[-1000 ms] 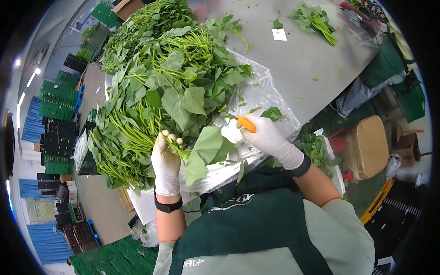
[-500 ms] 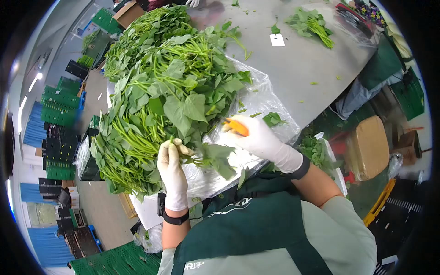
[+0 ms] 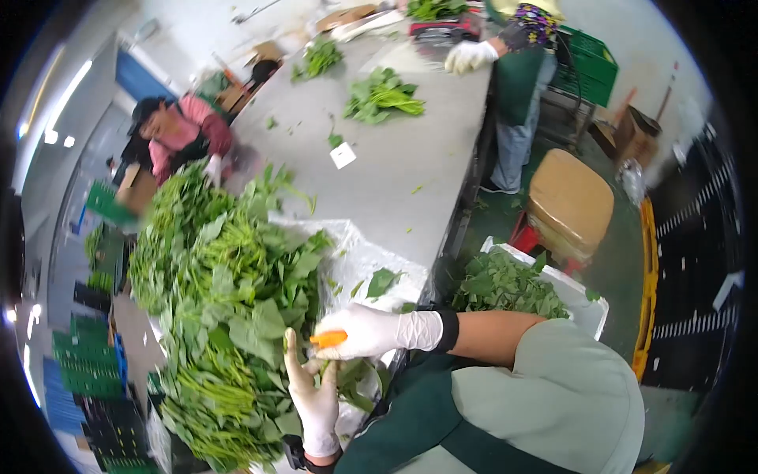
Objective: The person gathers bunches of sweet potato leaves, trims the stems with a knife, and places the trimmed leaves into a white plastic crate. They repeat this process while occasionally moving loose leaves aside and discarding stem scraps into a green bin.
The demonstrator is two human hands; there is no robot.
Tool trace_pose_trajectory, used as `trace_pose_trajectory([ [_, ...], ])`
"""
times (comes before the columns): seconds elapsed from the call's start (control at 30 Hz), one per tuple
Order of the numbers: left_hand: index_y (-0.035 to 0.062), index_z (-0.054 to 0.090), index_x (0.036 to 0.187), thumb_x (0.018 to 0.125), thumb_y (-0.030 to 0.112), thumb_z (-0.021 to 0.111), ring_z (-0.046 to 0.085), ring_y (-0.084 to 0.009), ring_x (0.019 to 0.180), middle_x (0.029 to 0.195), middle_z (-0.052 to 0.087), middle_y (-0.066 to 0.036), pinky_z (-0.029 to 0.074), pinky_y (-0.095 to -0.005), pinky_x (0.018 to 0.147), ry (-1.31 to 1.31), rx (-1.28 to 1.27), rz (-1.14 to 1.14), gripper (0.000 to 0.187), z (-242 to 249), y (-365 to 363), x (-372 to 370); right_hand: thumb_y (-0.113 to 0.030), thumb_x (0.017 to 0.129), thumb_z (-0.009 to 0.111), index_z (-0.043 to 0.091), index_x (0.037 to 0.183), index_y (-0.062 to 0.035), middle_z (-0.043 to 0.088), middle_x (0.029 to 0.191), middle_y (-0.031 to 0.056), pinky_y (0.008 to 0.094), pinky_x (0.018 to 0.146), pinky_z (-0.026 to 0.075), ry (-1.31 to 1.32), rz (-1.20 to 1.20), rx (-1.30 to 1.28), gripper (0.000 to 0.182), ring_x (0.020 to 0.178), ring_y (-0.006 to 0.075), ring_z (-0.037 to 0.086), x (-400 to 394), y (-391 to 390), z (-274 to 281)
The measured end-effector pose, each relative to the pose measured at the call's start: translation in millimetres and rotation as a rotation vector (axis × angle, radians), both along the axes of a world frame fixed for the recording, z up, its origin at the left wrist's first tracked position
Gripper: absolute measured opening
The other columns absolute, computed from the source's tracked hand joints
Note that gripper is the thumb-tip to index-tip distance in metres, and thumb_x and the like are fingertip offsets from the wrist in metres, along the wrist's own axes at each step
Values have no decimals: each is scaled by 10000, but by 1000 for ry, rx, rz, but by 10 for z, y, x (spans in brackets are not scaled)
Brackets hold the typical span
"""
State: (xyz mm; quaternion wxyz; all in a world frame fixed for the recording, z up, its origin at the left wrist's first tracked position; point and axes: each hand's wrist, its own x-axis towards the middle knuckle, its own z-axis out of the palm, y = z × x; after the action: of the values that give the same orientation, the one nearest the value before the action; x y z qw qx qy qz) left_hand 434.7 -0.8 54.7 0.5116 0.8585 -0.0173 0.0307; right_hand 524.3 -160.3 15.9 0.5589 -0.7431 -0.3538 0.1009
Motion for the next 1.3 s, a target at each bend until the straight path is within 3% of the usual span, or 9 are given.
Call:
trace_pose_trajectory([
  [0.17,12,291,1462,773,-110,670,600,-190,1099,1465,403,-126,480,-297,917,152,-77,-124,796,-111,-54,129,-347,818,687,661,981,-67,660,804,134,383,687,500,-299,61,11,325,738,307,643,108,-357,-175],
  [0.27,52,215,1493,756,-81,674,593,-245,1073,1342,502,-174,444,-345,953,-42,86,-192,878,-182,-123,224,-275,818,675,672,985,-59,673,850,137,369,685,499,-88,169,-95,274,745,261,640,237,-693,-10],
  [0.4,-3,242,1466,785,-89,596,565,-269,1057,1173,576,-188,433,-371,925,-268,133,87,772,-72,-59,227,-280,860,674,628,849,2,616,707,66,315,594,470,-126,-241,-27,285,622,154,543,1084,-1492,128],
  [0.47,-16,305,1430,819,-86,570,582,-228,996,1113,601,-173,448,-337,899,-316,129,164,670,-102,26,174,-265,858,691,609,821,-59,547,650,-24,244,502,403,236,-436,141,225,538,57,467,1582,-1794,94],
  [0.7,42,341,1429,941,-21,520,567,-203,1042,1142,584,-132,439,-330,941,-55,-118,299,524,-377,267,-88,-292,883,665,635,866,-53,634,664,11,264,477,484,70,-962,432,241,541,104,581,3394,-2199,-293],
  [0.8,48,337,1435,936,-11,541,557,-208,1066,1132,590,-132,428,-330,962,12,-113,386,543,-378,261,-199,-281,850,679,641,882,-58,628,650,30,319,482,473,5,-1219,71,228,556,139,594,3813,-2357,-803],
  [0.83,50,335,1436,936,-4,546,557,-210,1068,1138,590,-132,424,-330,967,49,-100,412,546,-364,243,-215,-342,829,668,649,993,-43,684,850,133,400,724,510,118,-1258,-92,341,802,274,661,3731,-2388,-782],
  [0.97,-30,441,1344,880,-61,512,618,-168,932,1051,634,-124,478,-293,866,20,72,483,470,-473,347,-290,-285,900,607,638,899,-125,563,673,-27,279,482,375,264,-1059,271,163,544,74,474,3318,-2310,-920],
  [1.3,27,618,1144,786,-75,611,641,-261,932,979,661,-117,503,-329,834,-77,341,437,373,-186,844,-668,-305,955,540,550,1138,43,619,714,56,231,464,449,769,-185,258,393,495,91,531,1021,-1034,-597],
])
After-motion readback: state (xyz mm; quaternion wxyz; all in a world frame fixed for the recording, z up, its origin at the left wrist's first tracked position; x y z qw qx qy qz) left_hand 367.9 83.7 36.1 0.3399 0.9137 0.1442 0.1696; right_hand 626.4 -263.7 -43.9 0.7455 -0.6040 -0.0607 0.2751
